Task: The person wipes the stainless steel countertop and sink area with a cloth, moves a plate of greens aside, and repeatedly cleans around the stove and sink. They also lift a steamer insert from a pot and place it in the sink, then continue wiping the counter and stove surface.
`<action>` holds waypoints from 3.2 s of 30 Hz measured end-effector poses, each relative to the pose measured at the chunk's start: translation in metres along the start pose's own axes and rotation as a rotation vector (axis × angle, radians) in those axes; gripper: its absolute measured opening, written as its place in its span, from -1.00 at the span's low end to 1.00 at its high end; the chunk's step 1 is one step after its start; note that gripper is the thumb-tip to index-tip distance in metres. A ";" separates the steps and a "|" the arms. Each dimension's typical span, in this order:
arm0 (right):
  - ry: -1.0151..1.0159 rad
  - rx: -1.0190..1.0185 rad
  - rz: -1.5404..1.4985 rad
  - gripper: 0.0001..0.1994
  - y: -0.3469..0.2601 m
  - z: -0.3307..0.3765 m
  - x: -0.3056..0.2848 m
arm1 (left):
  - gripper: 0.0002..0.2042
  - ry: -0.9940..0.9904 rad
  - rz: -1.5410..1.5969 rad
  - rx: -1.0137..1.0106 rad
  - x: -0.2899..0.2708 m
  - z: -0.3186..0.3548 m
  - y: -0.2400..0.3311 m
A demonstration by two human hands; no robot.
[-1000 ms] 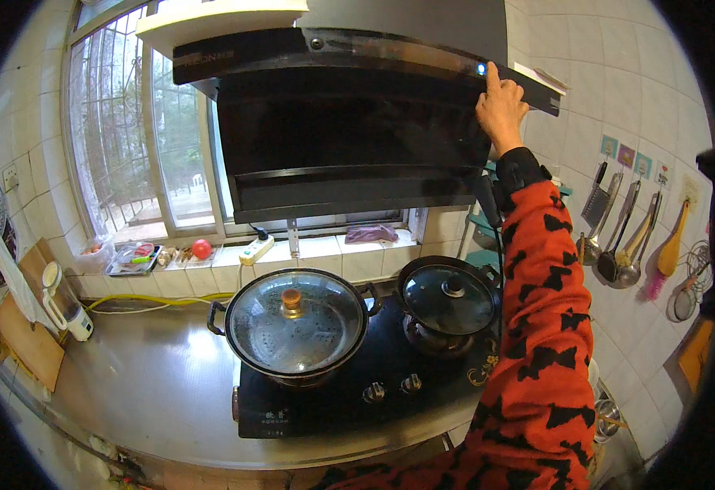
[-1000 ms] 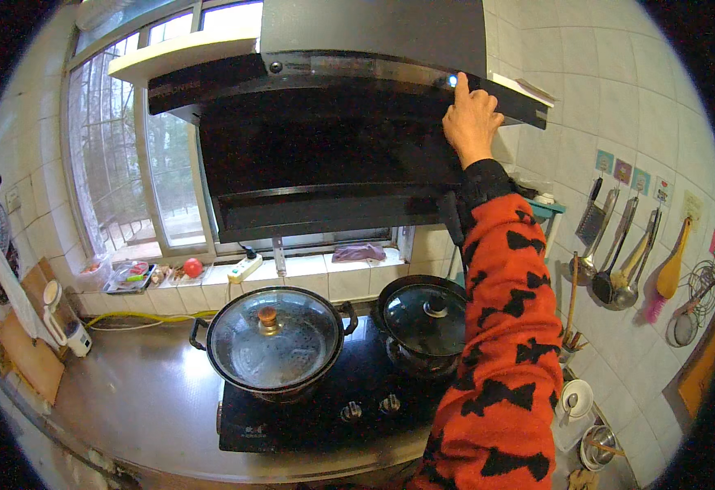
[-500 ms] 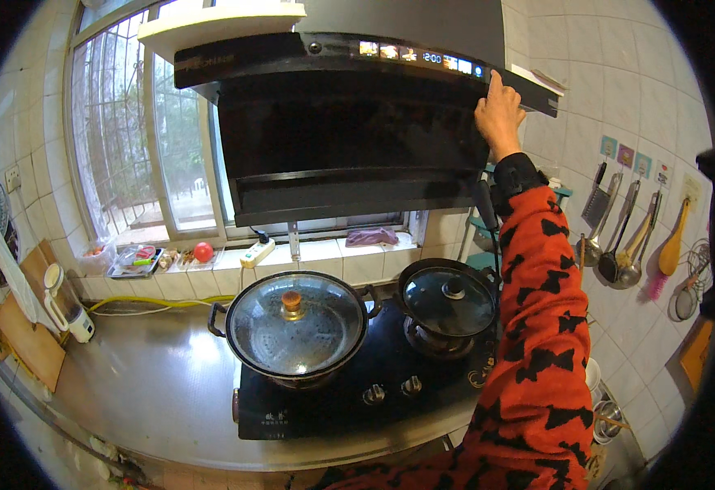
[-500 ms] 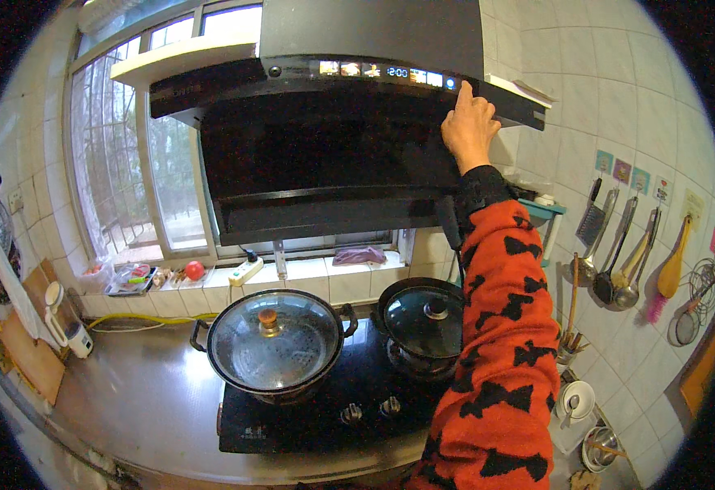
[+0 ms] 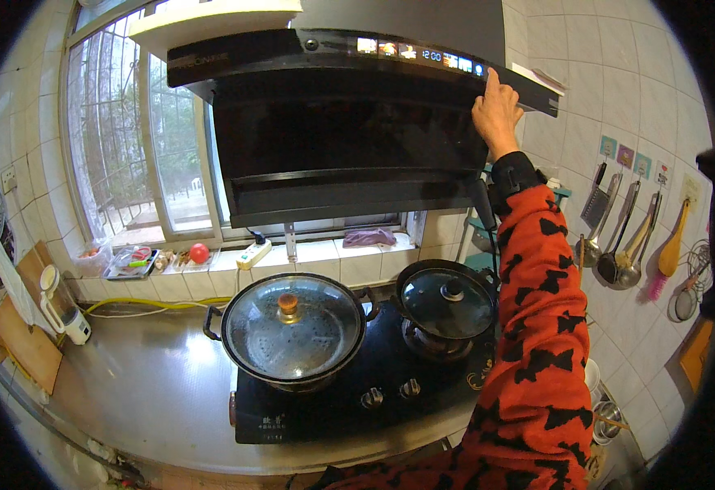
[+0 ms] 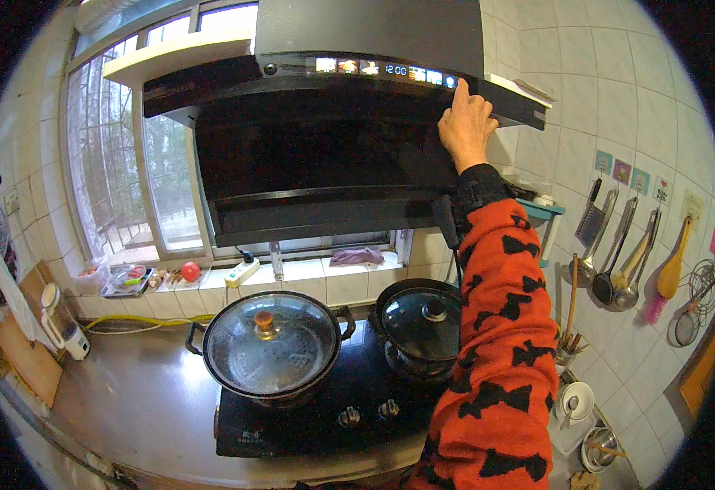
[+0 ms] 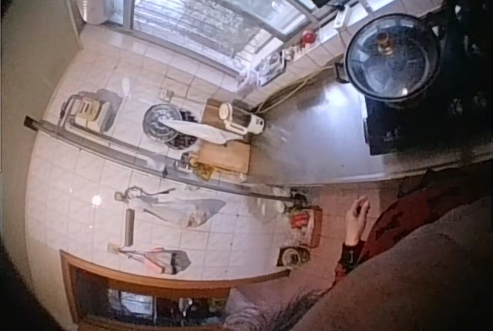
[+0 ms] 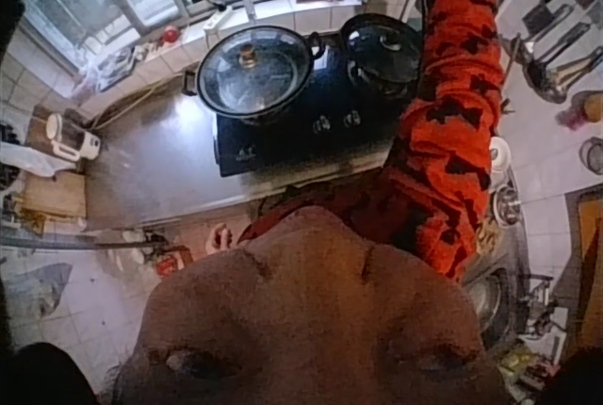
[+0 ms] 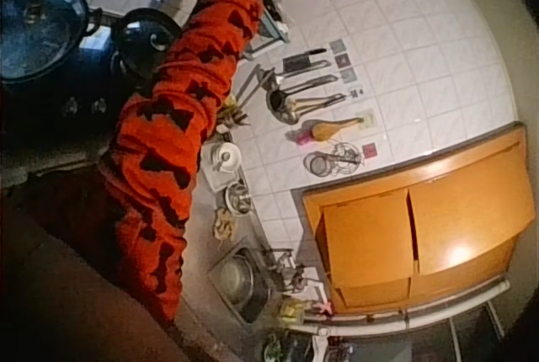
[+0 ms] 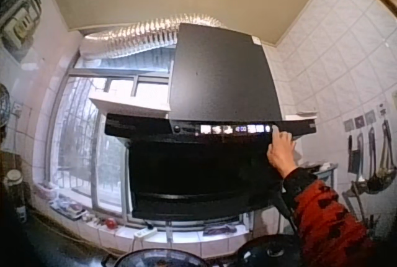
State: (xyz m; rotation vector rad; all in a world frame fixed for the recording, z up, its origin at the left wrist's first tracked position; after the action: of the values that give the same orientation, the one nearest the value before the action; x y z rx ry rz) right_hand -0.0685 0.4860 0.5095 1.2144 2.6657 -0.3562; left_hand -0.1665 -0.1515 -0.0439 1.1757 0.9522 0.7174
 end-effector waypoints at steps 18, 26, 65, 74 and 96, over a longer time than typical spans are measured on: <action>0.069 -0.021 -0.012 -0.45 -0.003 -0.002 0.005 | -0.71 -0.049 0.003 -0.048 0.009 -0.015 0.007; 0.165 -0.039 0.016 -0.52 -0.003 -0.001 0.005 | -0.73 -0.016 0.011 -0.025 0.011 -0.017 0.004; 0.299 -0.078 0.032 -0.59 -0.018 0.007 -0.014 | -0.67 -0.001 -0.021 -0.011 0.013 -0.016 0.014; 0.305 -0.422 -0.160 -0.46 -0.111 0.023 -0.023 | -0.70 -0.009 -0.031 0.005 0.012 -0.016 0.013; 0.462 -0.588 -0.530 -0.71 -0.220 0.048 -0.116 | -0.73 0.036 0.008 0.109 -0.032 -0.005 0.012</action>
State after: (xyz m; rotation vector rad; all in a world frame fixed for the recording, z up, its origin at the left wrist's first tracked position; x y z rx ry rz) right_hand -0.1573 0.2493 0.5259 0.4395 3.0951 0.6863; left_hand -0.1851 -0.1741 -0.0257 1.2664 1.0272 0.7022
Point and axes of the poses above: each hand's wrist, its own z-axis away from the middle knuckle, its own x-axis out of the palm, y = z × x, the point moved 7 cm from there along -z, towards the middle knuckle, and after that the axes turned 7 degrees about -y, right-handed, at the moved point
